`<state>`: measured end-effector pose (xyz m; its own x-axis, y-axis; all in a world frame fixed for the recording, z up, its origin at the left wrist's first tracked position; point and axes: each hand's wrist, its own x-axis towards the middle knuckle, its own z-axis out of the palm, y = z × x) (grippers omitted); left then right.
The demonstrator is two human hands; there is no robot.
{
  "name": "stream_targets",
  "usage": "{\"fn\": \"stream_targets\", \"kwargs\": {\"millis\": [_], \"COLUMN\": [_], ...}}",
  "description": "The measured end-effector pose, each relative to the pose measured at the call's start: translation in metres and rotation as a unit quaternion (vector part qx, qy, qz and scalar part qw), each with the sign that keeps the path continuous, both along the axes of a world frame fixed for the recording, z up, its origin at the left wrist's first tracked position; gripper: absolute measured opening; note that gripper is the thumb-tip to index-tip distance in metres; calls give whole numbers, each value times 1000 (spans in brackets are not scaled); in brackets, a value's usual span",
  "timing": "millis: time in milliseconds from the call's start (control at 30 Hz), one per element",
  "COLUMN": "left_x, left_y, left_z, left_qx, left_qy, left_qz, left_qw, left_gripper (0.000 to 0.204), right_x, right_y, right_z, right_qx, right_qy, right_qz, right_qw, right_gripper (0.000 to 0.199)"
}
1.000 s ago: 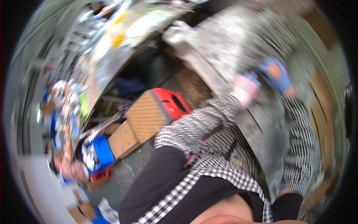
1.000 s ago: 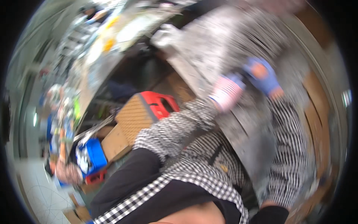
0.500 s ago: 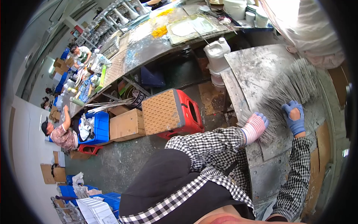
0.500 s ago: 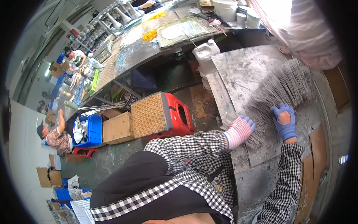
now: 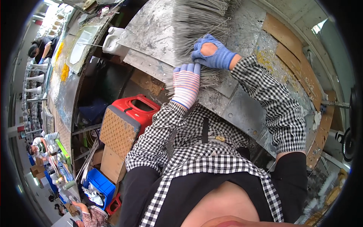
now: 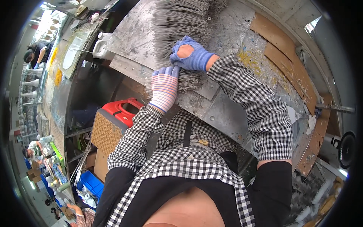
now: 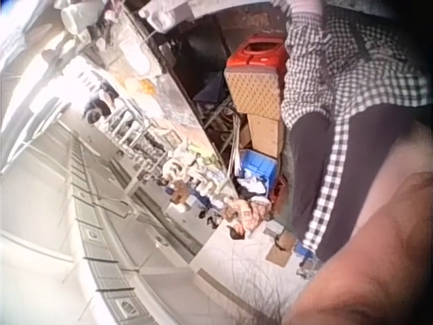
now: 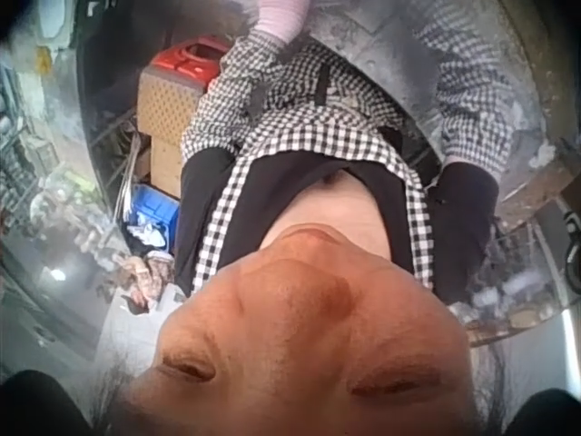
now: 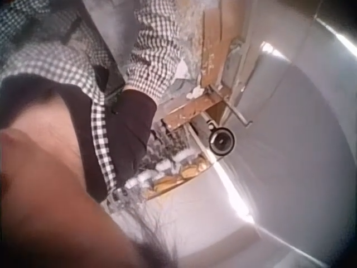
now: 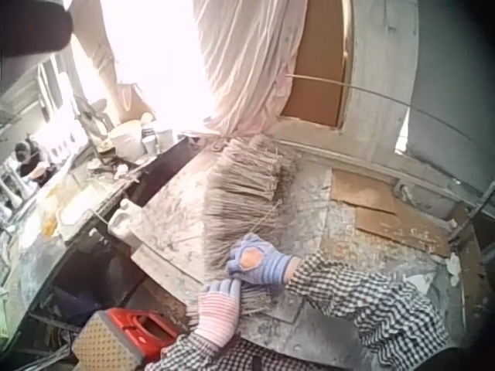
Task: Gathering and sorting bundles of synthetic brush bristles and dipping them into an adhesive.
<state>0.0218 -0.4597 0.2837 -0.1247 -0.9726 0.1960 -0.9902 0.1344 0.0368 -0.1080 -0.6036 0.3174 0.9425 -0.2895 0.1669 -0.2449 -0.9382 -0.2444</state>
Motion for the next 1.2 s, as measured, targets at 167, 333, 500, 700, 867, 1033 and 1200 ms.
{"fn": "stream_targets", "kwargs": {"millis": [167, 333, 500, 700, 867, 1033, 1200], "left_x": [-3, 6, 8, -3, 6, 5, 18], "left_y": [15, 18, 9, 36, 51, 52, 54], "left_z": [7, 6, 6, 5, 1, 0, 6], "left_qx": [36, -35, 0, 29, 60, 48, 87], "left_qy": [-31, 13, -20, -40, -60, -99, -76], "left_qz": [0, -41, -81, -1, 31, 19, -36], "left_qw": [999, 998, 996, 999, 996, 994, 993], "left_gripper": [37, 46, 44, 29, 29, 32, 29], "right_x": [-16, -21, -12, -30, -37, -40, -59], "right_y": [-30, -34, -8, -31, -38, -19, -1], "right_z": [-8, -1, 1, -30, -29, -17, -25], "right_qx": [-217, -215, -121, -211, -220, -174, -76], "right_qy": [62, 86, 53, 11, 27, 27, 15], "right_qz": [-24, -39, 17, -3, -29, -54, -21], "right_qw": [974, 972, 991, 977, 975, 983, 997], "right_gripper": [15, 17, 13, 14, 16, 16, 18]}}
